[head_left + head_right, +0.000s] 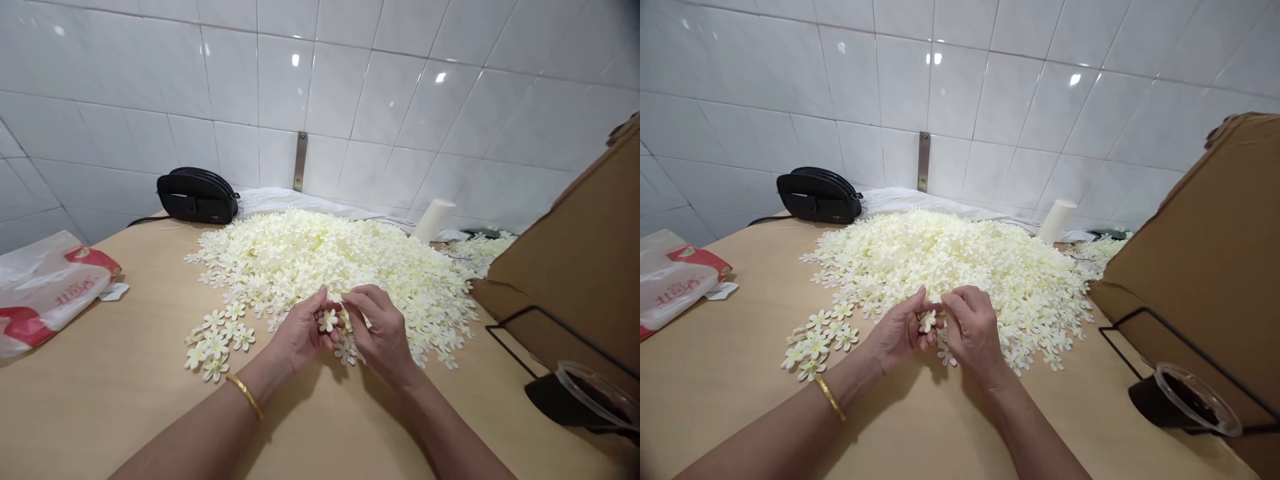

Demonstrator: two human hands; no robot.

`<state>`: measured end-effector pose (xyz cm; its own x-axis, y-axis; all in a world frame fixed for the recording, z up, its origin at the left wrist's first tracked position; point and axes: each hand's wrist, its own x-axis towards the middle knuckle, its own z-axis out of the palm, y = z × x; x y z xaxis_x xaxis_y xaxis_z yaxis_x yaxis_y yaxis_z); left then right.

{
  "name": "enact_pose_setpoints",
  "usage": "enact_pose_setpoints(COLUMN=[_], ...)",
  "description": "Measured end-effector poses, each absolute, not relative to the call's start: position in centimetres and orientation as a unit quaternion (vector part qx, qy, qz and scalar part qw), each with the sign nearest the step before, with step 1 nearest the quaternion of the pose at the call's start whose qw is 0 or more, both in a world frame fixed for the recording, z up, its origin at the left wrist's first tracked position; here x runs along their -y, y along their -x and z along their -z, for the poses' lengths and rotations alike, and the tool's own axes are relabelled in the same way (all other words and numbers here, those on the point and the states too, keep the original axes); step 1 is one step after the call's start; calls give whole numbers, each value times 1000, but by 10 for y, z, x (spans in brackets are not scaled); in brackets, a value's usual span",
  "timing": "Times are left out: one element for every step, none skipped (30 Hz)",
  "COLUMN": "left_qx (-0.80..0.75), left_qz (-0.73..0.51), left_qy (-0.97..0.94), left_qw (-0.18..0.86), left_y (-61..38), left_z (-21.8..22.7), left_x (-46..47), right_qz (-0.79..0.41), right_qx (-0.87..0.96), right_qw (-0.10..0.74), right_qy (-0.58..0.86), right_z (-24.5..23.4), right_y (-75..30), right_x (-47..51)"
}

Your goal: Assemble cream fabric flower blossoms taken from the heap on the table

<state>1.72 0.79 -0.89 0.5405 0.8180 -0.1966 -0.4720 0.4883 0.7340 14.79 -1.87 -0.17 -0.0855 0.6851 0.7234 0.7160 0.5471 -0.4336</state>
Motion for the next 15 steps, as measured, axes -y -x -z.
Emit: enact_pose_setpoints(left_qx=[-270, -270, -274, -282, -293, -306, -317, -321, -319, -316, -313, -312, -314, -315, -317], left_qz=[-399, -410, -423, -434, -441, -447, -451, -453, -453, -453, -451, -447, -444, -441, -437], left_qy=[-322, -328, -335, -341, -347, -355, -366, -383, -403, -422, -438, -449, -457, -464, -471], left_qw=[815, 807, 796, 785, 774, 762, 750, 738, 728, 719, 712, 708, 704, 701, 698], left_y=[-17, -17, -17, -16, -16, -15, -14, -14, -14, -14, -14, -14, -14, -14, -15], left_z=[10, 11, 12, 12, 12, 12, 12, 12, 11, 11, 10, 10, 10, 9, 9], left_x=[-9, -9, -10, -10, -10, -10, -10, -10, -9, -8, -7, -7, -6, -5, -5], right_qz=[29, 27, 13, -9, -40, -79, -125, -176, -226, -274, -316, -350, -377, -400, -419], right_qx=[756, 768, 771, 764, 745, 716, 683, 650, 622, 602, 591, 587, 588, 591, 593], right_qw=[463, 453, 454, 466, 486, 509, 529, 541, 545, 541, 532, 521, 509, 497, 487], right_qy=[462, 451, 446, 447, 456, 471, 488, 504, 515, 520, 518, 511, 502, 494, 486], right_z=[2, 3, 3, 2, 1, 0, -1, -3, -4, -5, -7, -7, -8, -8, -7], right_y=[-148, -149, -149, -150, -150, -151, -152, -153, -153, -154, -154, -154, -153, -152, -152], right_x=[19, 19, 19, 19, 19, 19, 19, 19, 19, 19, 19, 19, 19, 19, 19])
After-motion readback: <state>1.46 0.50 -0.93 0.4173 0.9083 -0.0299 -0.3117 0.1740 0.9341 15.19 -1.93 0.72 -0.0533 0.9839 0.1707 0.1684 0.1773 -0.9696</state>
